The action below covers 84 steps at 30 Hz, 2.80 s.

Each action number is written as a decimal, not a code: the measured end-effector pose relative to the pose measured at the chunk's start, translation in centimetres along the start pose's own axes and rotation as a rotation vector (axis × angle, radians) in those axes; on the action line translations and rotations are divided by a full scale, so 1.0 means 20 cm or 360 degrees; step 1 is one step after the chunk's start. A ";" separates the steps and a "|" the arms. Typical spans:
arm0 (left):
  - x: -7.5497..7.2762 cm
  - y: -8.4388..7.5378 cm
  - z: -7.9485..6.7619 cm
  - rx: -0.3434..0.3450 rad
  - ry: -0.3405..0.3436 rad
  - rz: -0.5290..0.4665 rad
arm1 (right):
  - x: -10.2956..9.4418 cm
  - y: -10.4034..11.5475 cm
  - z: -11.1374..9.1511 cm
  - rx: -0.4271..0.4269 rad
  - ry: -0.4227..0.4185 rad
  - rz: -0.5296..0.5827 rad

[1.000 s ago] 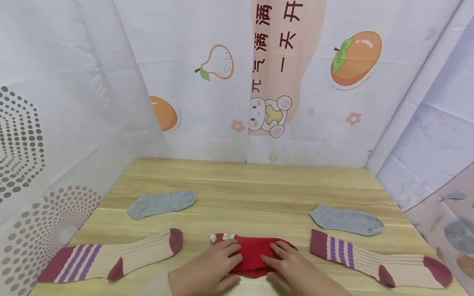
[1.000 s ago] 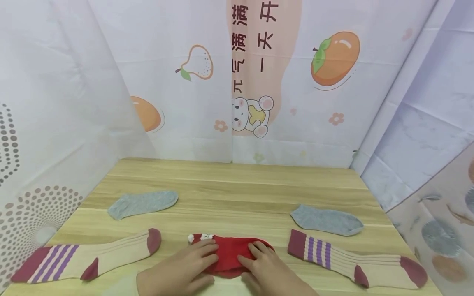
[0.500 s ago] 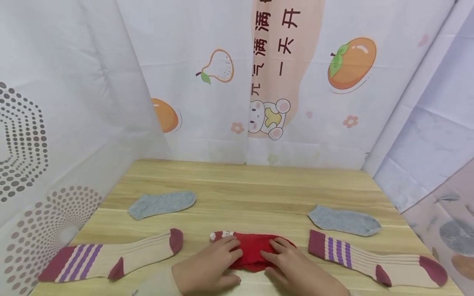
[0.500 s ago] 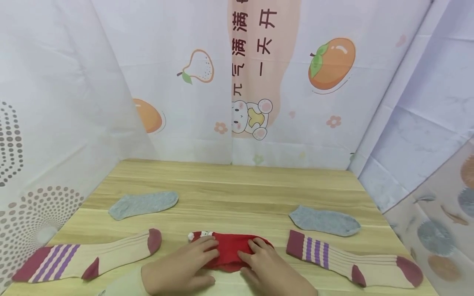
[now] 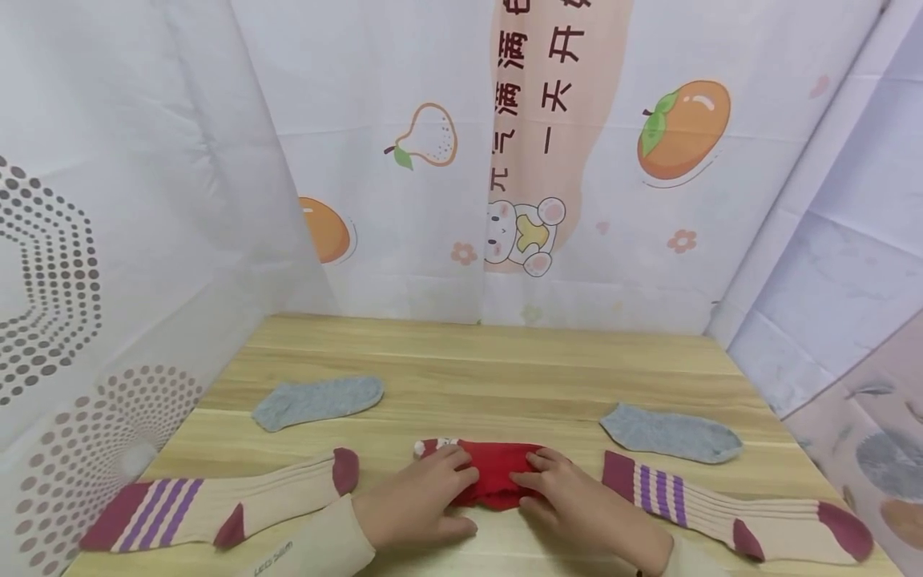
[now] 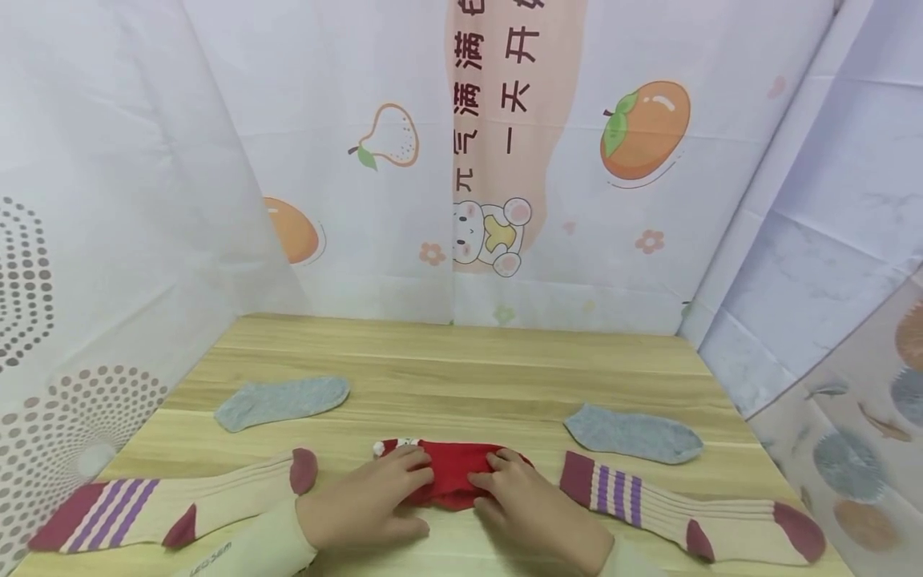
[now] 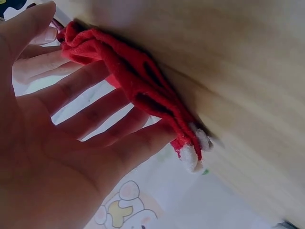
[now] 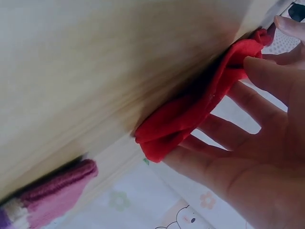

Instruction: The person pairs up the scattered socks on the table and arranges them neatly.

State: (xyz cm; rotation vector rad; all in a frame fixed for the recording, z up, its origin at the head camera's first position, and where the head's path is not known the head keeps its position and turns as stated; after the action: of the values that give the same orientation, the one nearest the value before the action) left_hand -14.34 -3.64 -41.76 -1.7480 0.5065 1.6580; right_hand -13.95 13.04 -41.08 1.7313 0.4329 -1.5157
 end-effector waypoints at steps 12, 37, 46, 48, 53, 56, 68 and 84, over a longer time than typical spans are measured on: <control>-0.01 0.06 0.12 -0.0055 -0.0009 0.0020 | -0.04 -0.08 0.08 -0.0047 -0.0065 -0.0003; 0.04 0.19 0.34 -0.0137 0.0042 0.0191 | -0.10 -0.28 0.24 -0.0019 -0.0150 -0.0093; 0.03 0.27 0.42 -0.0267 0.0143 -0.0009 | -0.12 -0.36 0.32 -0.0146 -0.0158 -0.0086; 0.03 0.29 0.45 -0.0300 0.0158 -0.0047 | -0.13 -0.40 0.34 -0.0101 -0.0136 -0.0059; -0.01 0.35 0.53 -0.0309 0.0155 -0.0088 | -0.16 -0.50 0.38 0.0014 -0.0103 -0.0026; -0.02 0.38 0.58 -0.0295 0.0167 -0.0103 | -0.18 -0.53 0.40 0.0036 -0.0112 -0.0019; -0.06 0.49 0.80 -0.0226 0.0069 0.0098 | -0.21 -0.64 0.52 -0.0021 -0.0283 -0.0074; -0.09 0.62 0.99 -0.0402 0.0006 0.0061 | -0.30 -0.86 0.68 0.0214 -0.0304 -0.0040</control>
State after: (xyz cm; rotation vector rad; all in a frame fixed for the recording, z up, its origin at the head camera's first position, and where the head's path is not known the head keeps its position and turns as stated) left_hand -37.27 1.16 -41.81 -1.9316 0.3455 1.8099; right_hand -36.58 15.44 -40.84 1.6667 0.2606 -1.7441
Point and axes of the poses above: each hand's wrist, its own z-axis towards the middle knuckle, its own x-axis out of the palm, y = z × x, the point moved 7 cm from there along z, towards the middle knuckle, and after that the axes turned 9 degrees about -x, right-handed, at the moved point
